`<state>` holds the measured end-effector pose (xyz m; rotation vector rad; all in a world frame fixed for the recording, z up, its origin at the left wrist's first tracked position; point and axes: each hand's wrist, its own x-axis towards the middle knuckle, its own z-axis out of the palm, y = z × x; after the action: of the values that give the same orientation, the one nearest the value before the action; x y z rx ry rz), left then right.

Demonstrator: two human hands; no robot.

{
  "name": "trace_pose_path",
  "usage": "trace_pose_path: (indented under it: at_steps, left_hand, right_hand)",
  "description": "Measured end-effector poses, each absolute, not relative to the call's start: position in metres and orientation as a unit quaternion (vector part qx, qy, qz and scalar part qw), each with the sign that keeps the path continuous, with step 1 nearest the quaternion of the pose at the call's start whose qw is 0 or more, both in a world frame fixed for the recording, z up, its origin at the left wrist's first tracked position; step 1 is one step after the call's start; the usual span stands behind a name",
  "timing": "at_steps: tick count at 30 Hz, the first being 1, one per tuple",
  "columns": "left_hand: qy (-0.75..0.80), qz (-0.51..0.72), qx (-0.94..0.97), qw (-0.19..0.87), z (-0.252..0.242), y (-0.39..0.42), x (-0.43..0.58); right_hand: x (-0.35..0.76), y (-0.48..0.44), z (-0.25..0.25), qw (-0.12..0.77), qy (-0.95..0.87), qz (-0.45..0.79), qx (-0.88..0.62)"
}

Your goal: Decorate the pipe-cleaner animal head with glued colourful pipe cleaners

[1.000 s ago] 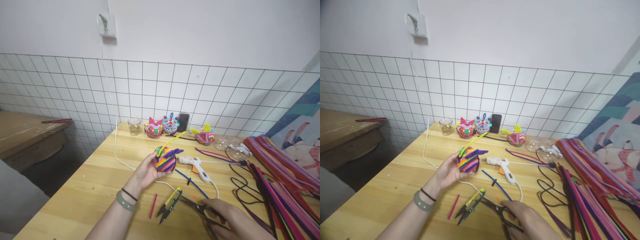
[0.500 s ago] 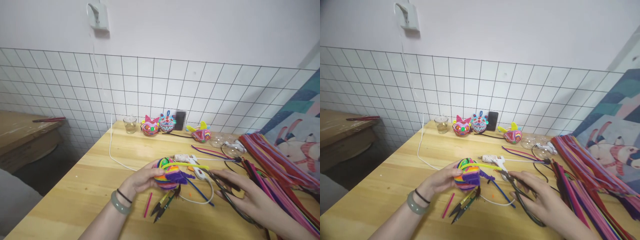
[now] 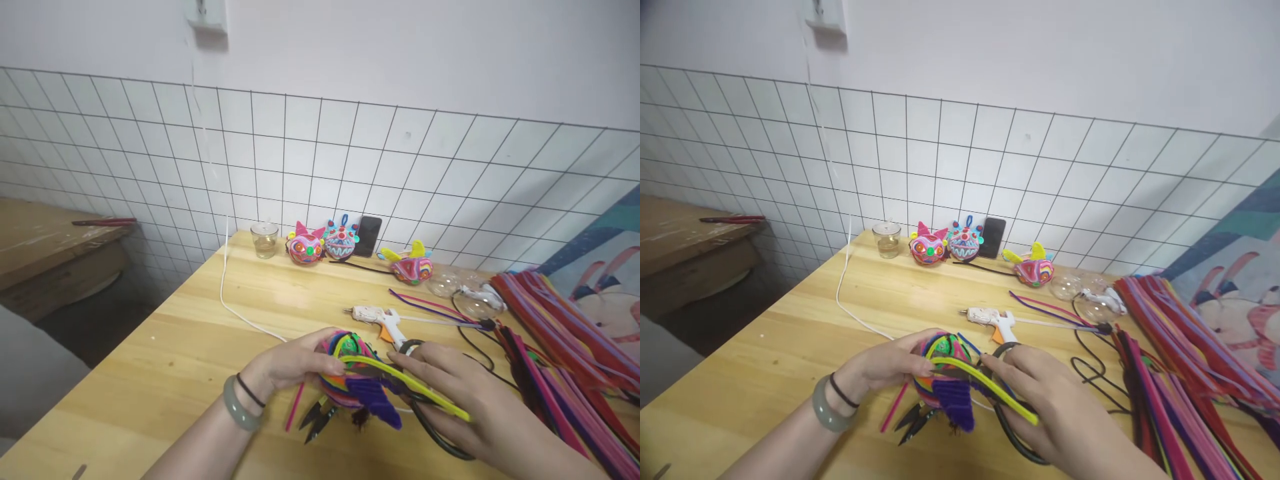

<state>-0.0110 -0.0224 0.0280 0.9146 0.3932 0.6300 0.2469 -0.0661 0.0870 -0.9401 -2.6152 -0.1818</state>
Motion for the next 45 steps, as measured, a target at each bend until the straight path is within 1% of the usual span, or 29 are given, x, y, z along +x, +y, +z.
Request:
trace_pose_path:
  at_steps: [2,8,13,17,24,30,39,41,45]
  left_hand:
    - [0.198,0.297,0.444,0.822,0.029,-0.024,-0.010]
    - [0.223,0.304,0.479,0.793,0.037,-0.028,-0.004]
    - [0.203,0.298,0.471,0.805,0.039,-0.028,-0.005]
    - [0.193,0.296,0.469,0.810,0.038,-0.028,-0.006]
    - [0.209,0.298,0.462,0.809,0.038,-0.029,-0.005]
    - [0.221,0.299,0.449,0.813,0.037,-0.029,-0.004]
    - [0.243,0.307,0.440,0.808,0.031,-0.026,-0.005]
    - [0.243,0.303,0.435,0.812,0.031,-0.026,-0.006]
    - [0.230,0.305,0.437,0.814,0.032,-0.023,-0.006]
  right_hand:
    - [0.241,-0.066,0.087,0.173,-0.924,-0.062,-0.335]
    - [0.233,-0.062,0.084,0.119,-0.930,-0.053,-0.345]
    - [0.230,-0.061,0.083,0.136,-0.940,-0.049,-0.310]
    - [0.229,-0.061,0.084,0.125,-0.947,-0.048,-0.291]
    - [0.231,-0.061,0.075,0.133,-0.946,-0.094,-0.282]
    - [0.233,-0.061,0.064,0.097,-0.946,-0.148,-0.272]
    - [0.232,-0.058,0.057,0.090,-0.941,-0.200,-0.260]
    - [0.233,-0.059,0.055,0.099,-0.941,-0.185,-0.266]
    - [0.243,-0.057,0.058,0.159,-0.926,-0.084,-0.333]
